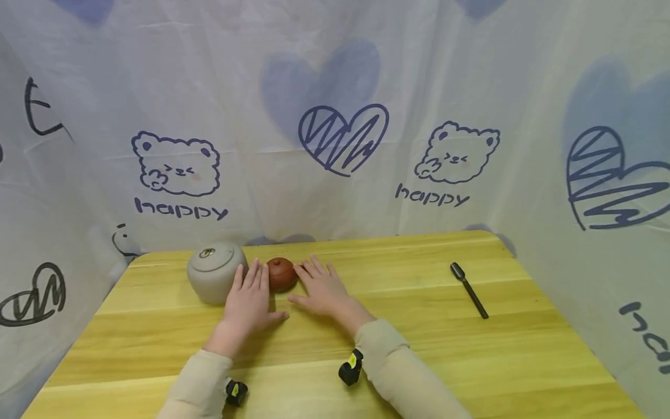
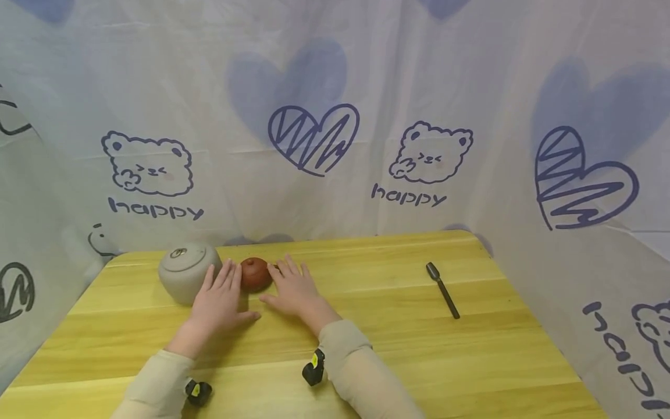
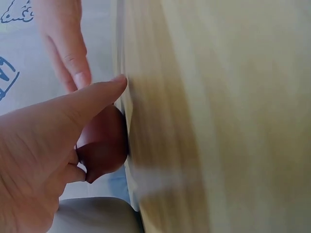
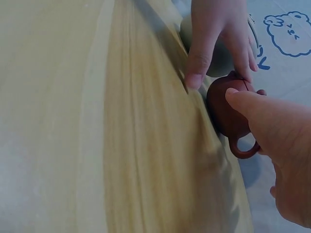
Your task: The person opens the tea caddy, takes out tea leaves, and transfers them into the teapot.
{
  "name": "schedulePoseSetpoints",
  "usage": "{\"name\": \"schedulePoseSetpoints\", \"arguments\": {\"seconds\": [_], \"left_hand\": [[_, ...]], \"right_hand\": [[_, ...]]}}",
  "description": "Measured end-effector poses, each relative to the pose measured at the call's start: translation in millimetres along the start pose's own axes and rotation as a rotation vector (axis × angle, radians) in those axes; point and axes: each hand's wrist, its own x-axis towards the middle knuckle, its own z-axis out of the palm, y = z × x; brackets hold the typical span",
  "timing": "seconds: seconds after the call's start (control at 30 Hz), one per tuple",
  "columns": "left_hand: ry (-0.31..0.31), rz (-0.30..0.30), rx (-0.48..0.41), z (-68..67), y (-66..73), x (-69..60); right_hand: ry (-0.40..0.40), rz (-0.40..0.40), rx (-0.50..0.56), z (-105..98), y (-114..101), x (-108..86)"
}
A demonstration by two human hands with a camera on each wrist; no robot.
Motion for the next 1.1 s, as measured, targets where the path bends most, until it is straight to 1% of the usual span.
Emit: {"name": "schedulePoseSetpoints", "arguments": {"seconds": [0.1,0.2,0.33,0.5,0.6,0.7,0.83,0.97,1.1], "left_hand": [[-0.021,0.013,-0.025,-1.9,-0.8,1.1],[-0.044,0.029,-0.080,-2.4,-0.5,1.1],[-0.063,0.050,-0.148,-2.8,2.7,1.5],[-0.066,0.074,-0.160,-4.4,9.4,1.6],[-0.066,0.093,-0.160,-6.1,13.8,2.3],[-0.072,0.103,-0.187,-8.5,17.8,3.1],[-0.086,0.089,-0.238,-9.0,20.8,4.0],[-0.093,0.075,-0.289,-6.5,23.2,6.4],[-0.085,0.078,-0.304,-3.9,29.1,11.8]], "right_hand": [[-0.008,0.003,0.010,-1,0,-1.4],[-0.013,0.020,0.017,-1,0,-4.1],[0.001,0.046,0.037,-1,2,-7.0],[0.010,0.072,0.054,-1,8,-12.3],[0.008,0.085,0.066,-2,13,-18.6],[0.009,0.095,0.069,-5,18,-26.2],[0.012,0.097,0.090,-10,22,-35.4],[0.018,0.105,0.111,-10,28,-41.8],[0.033,0.131,0.108,-9,36,-46.1]]}}
